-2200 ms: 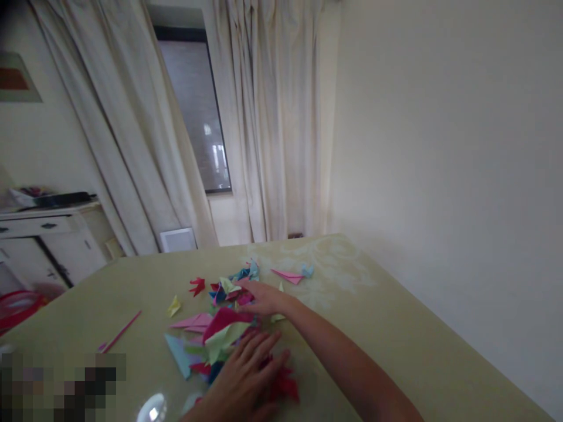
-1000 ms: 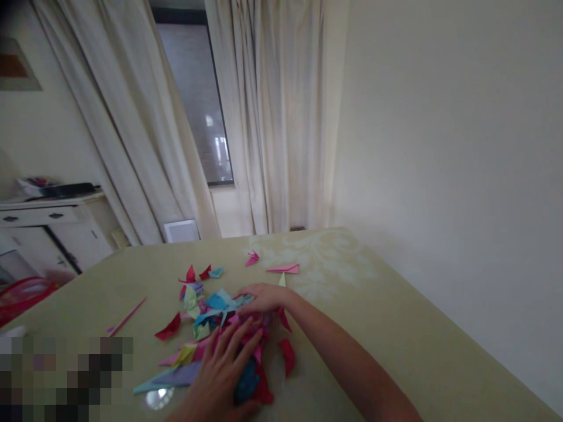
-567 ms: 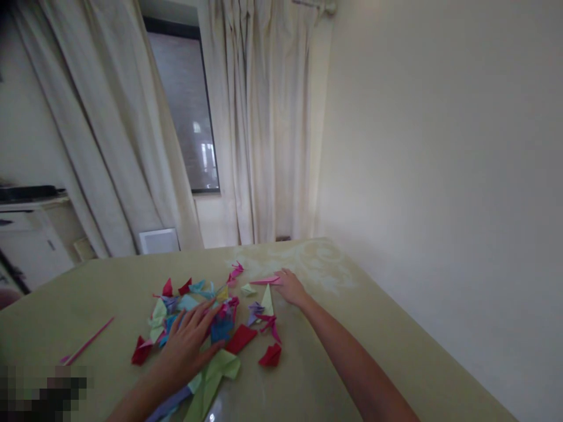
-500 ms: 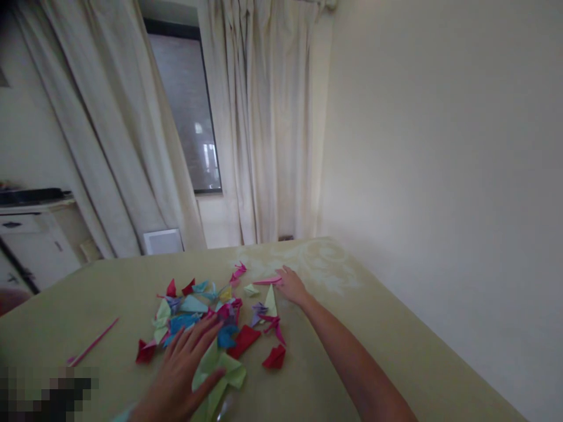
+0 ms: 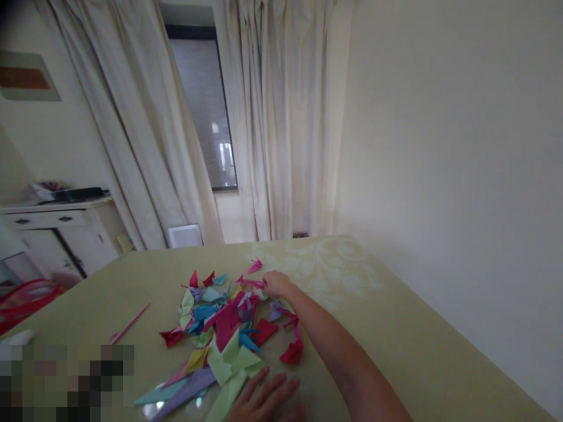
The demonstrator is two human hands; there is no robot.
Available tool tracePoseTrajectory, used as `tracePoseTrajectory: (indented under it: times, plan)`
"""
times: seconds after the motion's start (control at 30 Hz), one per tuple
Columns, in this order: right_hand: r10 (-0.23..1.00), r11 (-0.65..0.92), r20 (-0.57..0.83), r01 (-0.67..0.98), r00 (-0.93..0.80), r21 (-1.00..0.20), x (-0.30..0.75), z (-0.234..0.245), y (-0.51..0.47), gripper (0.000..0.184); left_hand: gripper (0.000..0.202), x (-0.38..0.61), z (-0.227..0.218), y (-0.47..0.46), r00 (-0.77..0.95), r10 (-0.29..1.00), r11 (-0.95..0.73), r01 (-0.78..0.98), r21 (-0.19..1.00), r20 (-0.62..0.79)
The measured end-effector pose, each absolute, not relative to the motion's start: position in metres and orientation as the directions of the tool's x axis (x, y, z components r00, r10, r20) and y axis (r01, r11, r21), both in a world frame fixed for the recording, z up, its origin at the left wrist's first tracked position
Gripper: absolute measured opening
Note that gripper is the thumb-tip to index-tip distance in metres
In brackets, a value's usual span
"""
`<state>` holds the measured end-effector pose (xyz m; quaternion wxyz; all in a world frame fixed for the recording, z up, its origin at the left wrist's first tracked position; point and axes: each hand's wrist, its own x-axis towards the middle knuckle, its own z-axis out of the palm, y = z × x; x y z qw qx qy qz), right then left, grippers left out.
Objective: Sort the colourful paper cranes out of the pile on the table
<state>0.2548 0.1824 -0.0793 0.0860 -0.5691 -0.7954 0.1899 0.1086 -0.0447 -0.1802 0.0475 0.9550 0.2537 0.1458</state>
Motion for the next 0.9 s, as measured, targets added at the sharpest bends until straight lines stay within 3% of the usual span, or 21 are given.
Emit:
tracePoseTrajectory:
  times: [0.07,0.13,0.23,0.33,0.5,0.57,0.63,0.73,0.8,0.9]
  plan:
    - [0.956,0.229,-0.057,0.853,-0.287,-0.468,0.265,-0.078,0.174,0.036,0.066,0.124,-0.150,-0.023,0.862,0.434,-0.901,0.418,0.117,0.261]
    - [0.981,0.160,-0.002,0.823,-0.192,-0.545,0.279,-0.077,0.165,0.036,0.063,0.138,-0.123,-0.002,0.854,0.449,-0.893,0.417,0.172,0.262]
    - [0.994,0.093,0.106,0.740,-0.029,-0.666,0.302,-0.074,0.150,0.033,0.047,0.150,-0.102,0.025,0.766,0.610,-0.791,0.577,0.204,0.200]
    - [0.978,0.121,0.201,0.618,0.060,-0.776,0.317,-0.066,0.138,0.020,0.030,0.145,-0.103,0.043,0.637,0.755,-0.655,0.735,0.173,0.155]
    - [0.962,0.249,0.274,0.383,0.010,-0.890,0.309,-0.043,0.131,0.013,0.035,0.129,-0.109,0.057,0.442,0.888,-0.459,0.866,0.196,0.127]
    - [0.953,0.298,0.299,0.304,-0.044,-0.905,0.301,-0.032,0.126,0.012,0.038,0.124,-0.099,0.061,0.393,0.905,-0.424,0.864,0.272,0.163]
    - [0.941,0.339,0.327,0.251,-0.090,-0.907,0.296,-0.020,0.115,0.011,0.036,0.118,-0.080,0.064,0.327,0.911,-0.411,0.783,0.467,0.253]
    - [0.916,0.399,0.370,0.242,-0.157,-0.885,0.295,0.002,0.091,0.008,0.043,0.106,-0.042,0.063,0.148,0.927,-0.376,0.398,0.837,0.346]
    - [0.888,0.455,0.407,0.288,-0.215,-0.842,0.296,0.017,0.072,0.010,0.052,0.098,-0.019,0.058,0.053,0.944,-0.330,0.118,0.936,0.326]
    - [0.838,0.540,0.442,0.375,-0.318,-0.753,0.294,0.035,0.050,0.011,0.056,0.090,0.003,0.051,-0.008,0.957,-0.290,-0.099,0.952,0.290]
